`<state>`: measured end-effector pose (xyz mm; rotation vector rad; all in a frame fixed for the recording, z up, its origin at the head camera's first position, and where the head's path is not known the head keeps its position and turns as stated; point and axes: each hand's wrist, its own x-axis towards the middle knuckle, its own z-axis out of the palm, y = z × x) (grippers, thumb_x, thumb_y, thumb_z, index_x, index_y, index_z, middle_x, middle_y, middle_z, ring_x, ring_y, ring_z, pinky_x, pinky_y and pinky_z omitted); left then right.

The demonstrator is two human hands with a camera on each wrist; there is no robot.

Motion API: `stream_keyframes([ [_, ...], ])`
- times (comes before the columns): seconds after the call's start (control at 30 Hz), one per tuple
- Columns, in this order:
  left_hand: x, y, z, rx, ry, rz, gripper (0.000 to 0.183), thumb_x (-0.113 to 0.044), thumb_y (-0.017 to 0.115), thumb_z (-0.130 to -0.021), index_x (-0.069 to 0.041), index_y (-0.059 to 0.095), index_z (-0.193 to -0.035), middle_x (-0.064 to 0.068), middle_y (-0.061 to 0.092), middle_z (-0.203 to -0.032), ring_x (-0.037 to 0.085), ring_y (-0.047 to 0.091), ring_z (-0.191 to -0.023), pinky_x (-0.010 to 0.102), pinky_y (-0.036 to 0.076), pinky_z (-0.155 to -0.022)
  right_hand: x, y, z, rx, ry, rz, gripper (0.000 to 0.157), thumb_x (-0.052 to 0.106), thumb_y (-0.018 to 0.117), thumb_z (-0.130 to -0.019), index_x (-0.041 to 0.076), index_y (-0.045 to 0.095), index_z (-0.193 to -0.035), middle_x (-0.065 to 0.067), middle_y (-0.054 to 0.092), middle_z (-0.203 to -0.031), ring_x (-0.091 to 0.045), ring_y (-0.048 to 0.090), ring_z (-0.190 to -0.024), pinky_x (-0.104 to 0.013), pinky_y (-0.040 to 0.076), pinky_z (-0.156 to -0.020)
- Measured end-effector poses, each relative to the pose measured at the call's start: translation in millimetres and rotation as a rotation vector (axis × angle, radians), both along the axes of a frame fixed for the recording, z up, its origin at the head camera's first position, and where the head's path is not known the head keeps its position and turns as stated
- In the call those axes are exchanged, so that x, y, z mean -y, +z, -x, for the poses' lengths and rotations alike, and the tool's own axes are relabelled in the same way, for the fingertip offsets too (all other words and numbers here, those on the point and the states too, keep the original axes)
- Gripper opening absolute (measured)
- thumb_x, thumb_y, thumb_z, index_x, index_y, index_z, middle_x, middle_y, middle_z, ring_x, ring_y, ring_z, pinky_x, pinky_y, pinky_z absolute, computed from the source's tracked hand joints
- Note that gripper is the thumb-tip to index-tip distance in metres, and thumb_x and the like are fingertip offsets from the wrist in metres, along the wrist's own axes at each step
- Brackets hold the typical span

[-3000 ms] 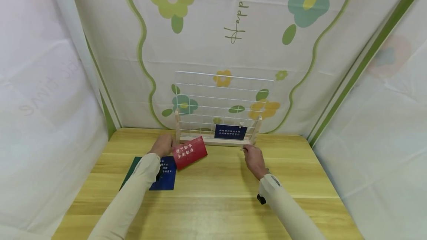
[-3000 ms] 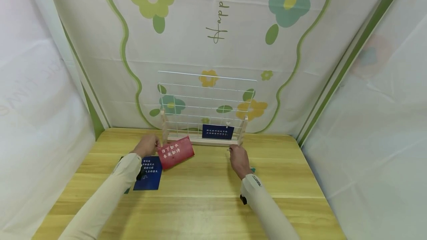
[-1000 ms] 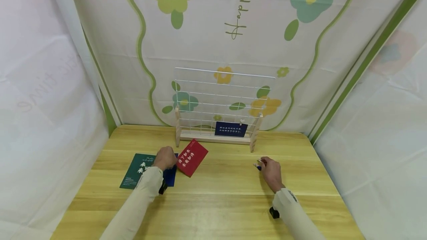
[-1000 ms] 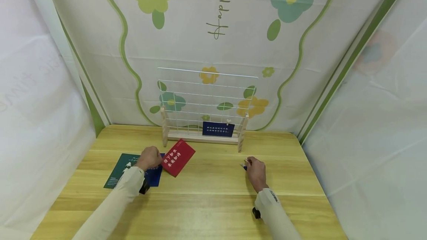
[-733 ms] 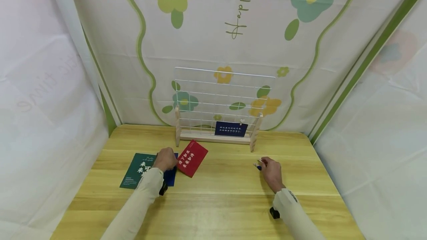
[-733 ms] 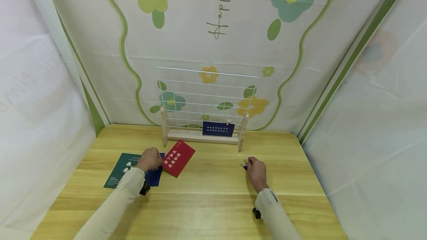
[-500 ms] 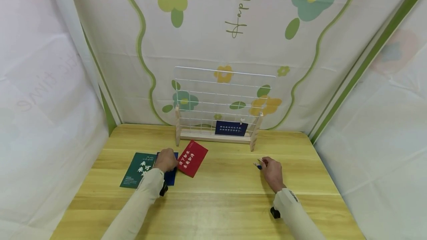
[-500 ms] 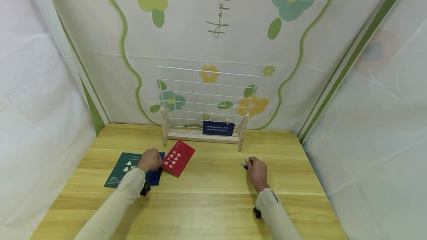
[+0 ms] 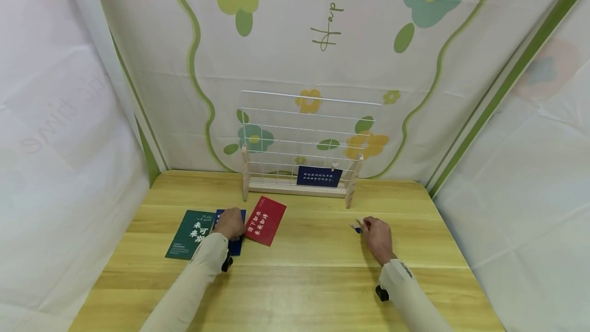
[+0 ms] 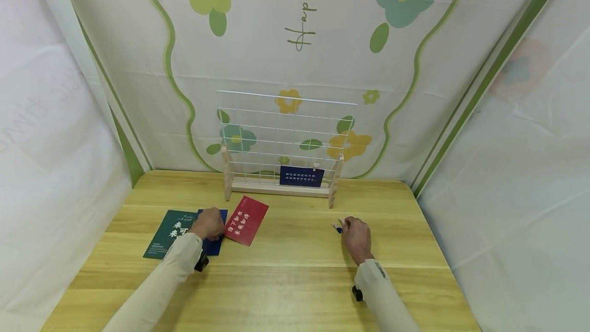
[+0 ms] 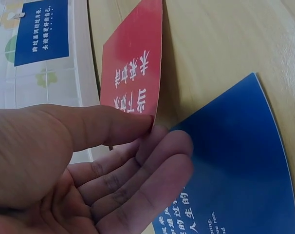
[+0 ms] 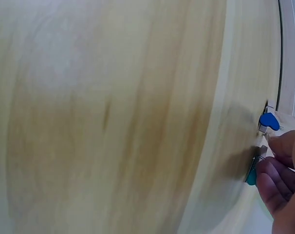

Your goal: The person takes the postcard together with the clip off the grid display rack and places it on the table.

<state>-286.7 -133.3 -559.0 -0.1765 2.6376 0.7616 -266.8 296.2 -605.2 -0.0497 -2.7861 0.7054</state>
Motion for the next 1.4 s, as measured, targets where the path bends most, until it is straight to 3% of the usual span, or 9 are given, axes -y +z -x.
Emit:
stream_keyframes([
  [0.27, -5, 3.8, -3.5, -0.023, -0.036, -0.021, 0.018, -0.008, 0.071, -0.086, 0.002, 0.065, -0.072, 0.010, 0.064, -0.057, 0.019, 0.063, -0.049, 0.029, 0.052, -0.047, -2, -0.3, 0.2, 0.017, 0.007, -0.028, 0.017, 0.010, 0.072, -0.088, -0.003, 0.074, -0.098, -0.018, 0.072, -0.090, -0.028, 0.070, -0.077, -0.040, 0.057, -0.064],
  [0.53, -9, 5.1, -2.6, 0.045, -0.032, -0.021, 0.006, 0.004, 0.070, -0.080, 0.002, 0.065, -0.076, 0.010, 0.065, -0.060, 0.020, 0.064, -0.052, 0.029, 0.053, -0.049, -3, -2.5, -0.4, 0.052, 0.004, -0.032, 0.014, 0.009, 0.073, -0.087, -0.003, 0.074, -0.095, -0.018, 0.070, -0.092, -0.028, 0.068, -0.078, -0.040, 0.056, -0.065],
  [0.8, -12, 0.5, -1.7, 0.052, -0.063, -0.006, 0.007, 0.005, 0.071, -0.080, 0.003, 0.066, -0.075, 0.011, 0.065, -0.061, 0.020, 0.065, -0.053, 0.027, 0.053, -0.048, -4, -4.2, -0.7, 0.033, 0.008, -0.055, 0.012, 0.008, 0.074, -0.085, -0.003, 0.074, -0.091, -0.019, 0.069, -0.093, -0.029, 0.067, -0.079, -0.042, 0.056, -0.067],
  [1.1, -15, -4.1, -4.1, 0.030, -0.089, 0.003, 0.013, 0.001, 0.074, -0.080, 0.001, 0.067, -0.070, 0.011, 0.065, -0.060, 0.021, 0.065, -0.053, 0.028, 0.053, -0.047, -5, -4.8, -1.8, 0.065, -0.003, -0.046, 0.018, 0.008, 0.070, -0.086, -0.004, 0.072, -0.100, -0.021, 0.068, -0.102, -0.033, 0.067, -0.090, -0.048, 0.055, -0.077],
  [1.4, -17, -3.2, -3.7, 0.042, -0.086, 0.010, 0.008, 0.001, 0.074, -0.081, 0.002, 0.066, -0.079, 0.011, 0.064, -0.063, 0.022, 0.066, -0.054, 0.028, 0.053, -0.047, -6, -4.0, -3.9, 0.052, -0.025, -0.034, 0.030, 0.009, 0.072, -0.085, -0.007, 0.068, -0.110, -0.025, 0.067, -0.108, -0.037, 0.066, -0.094, -0.051, 0.054, -0.080],
])
